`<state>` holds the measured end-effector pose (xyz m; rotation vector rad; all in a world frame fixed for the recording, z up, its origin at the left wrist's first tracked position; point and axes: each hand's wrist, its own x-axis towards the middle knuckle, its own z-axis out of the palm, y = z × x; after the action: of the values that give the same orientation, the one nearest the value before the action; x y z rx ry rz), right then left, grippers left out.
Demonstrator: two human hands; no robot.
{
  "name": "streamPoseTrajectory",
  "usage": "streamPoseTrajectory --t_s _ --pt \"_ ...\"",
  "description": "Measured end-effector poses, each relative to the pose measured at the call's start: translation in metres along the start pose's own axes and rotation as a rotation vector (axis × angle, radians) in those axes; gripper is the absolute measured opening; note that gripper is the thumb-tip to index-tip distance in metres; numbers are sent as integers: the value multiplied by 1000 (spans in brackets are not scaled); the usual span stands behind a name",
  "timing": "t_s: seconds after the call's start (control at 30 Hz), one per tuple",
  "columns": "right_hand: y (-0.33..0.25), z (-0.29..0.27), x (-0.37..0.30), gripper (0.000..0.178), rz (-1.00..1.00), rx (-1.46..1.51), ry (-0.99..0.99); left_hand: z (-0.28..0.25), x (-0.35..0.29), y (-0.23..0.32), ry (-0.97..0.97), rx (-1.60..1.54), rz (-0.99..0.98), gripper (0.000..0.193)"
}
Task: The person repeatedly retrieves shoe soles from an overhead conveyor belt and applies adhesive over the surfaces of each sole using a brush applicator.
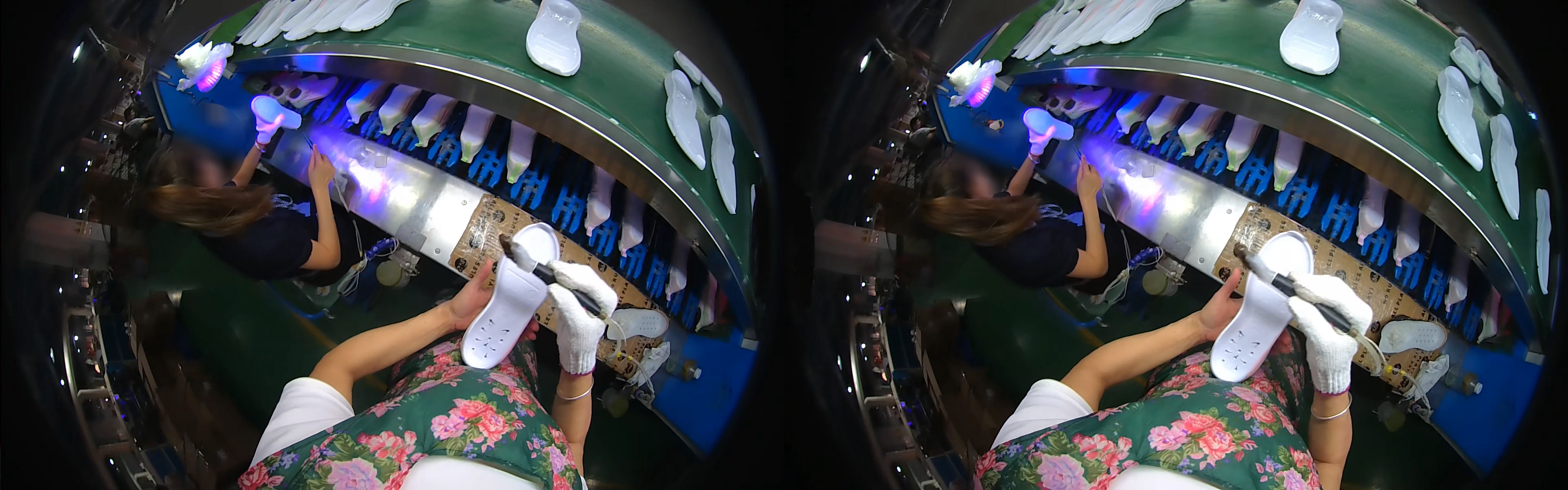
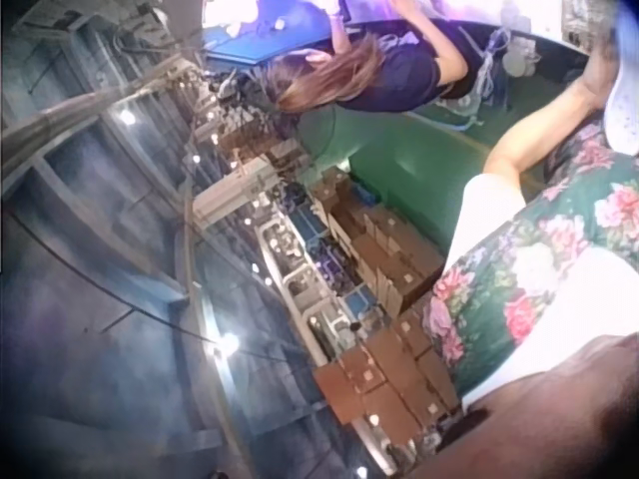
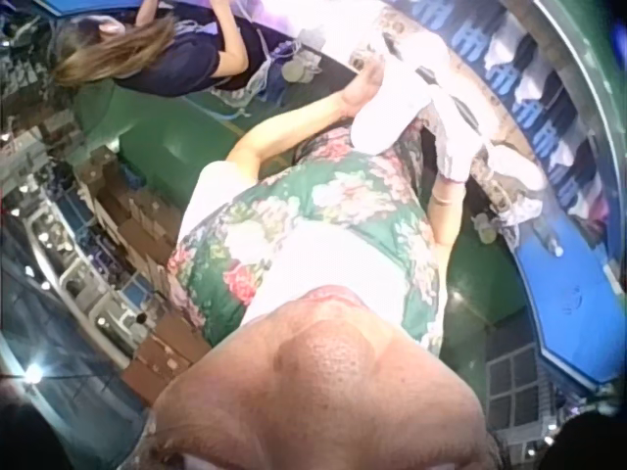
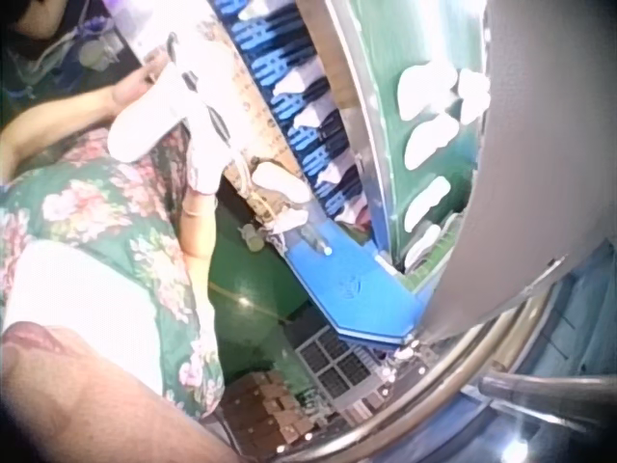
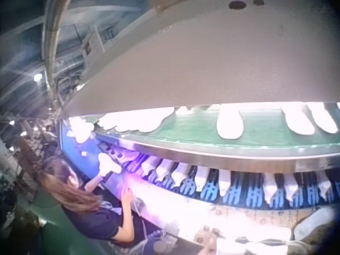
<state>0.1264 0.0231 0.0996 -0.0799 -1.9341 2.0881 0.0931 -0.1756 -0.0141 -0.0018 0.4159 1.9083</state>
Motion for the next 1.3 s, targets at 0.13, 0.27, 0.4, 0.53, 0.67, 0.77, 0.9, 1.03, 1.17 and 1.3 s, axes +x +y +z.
streamPoseTrajectory --t_s 0.13,0.27,0.4,0.53,0.67,0.77,0.9,1.03,1.17,1.3 --pt "-6 -1 5 16 -146 -191 -4 17 11 5 -6 -48 23 117" --pt "-9 6 17 18 -339 -354 25 46 23 22 156 0 186 117" --pt "-14 10 36 22 -484 -484 48 64 28 27 175 65 267 113" --pt "-16 12 39 24 -631 -688 114 43 36 14 198 275 291 103" --pt "-15 20 17 27 -619 -714 -64 28 45 7 317 324 318 92" --pt "-8 18 1 19 -311 -345 -137 21 40 9 273 163 323 98" --pt "8 16 14 17 -394 -306 154 28 29 15 149 247 319 100" --pt "0 33 9 22 -638 -517 -107 -12 38 16 285 333 493 88" --pt "11 24 8 18 -429 -256 -122 1 25 30 112 238 421 96" --pt "14 26 17 19 -499 -343 25 15 20 38 177 335 341 103"
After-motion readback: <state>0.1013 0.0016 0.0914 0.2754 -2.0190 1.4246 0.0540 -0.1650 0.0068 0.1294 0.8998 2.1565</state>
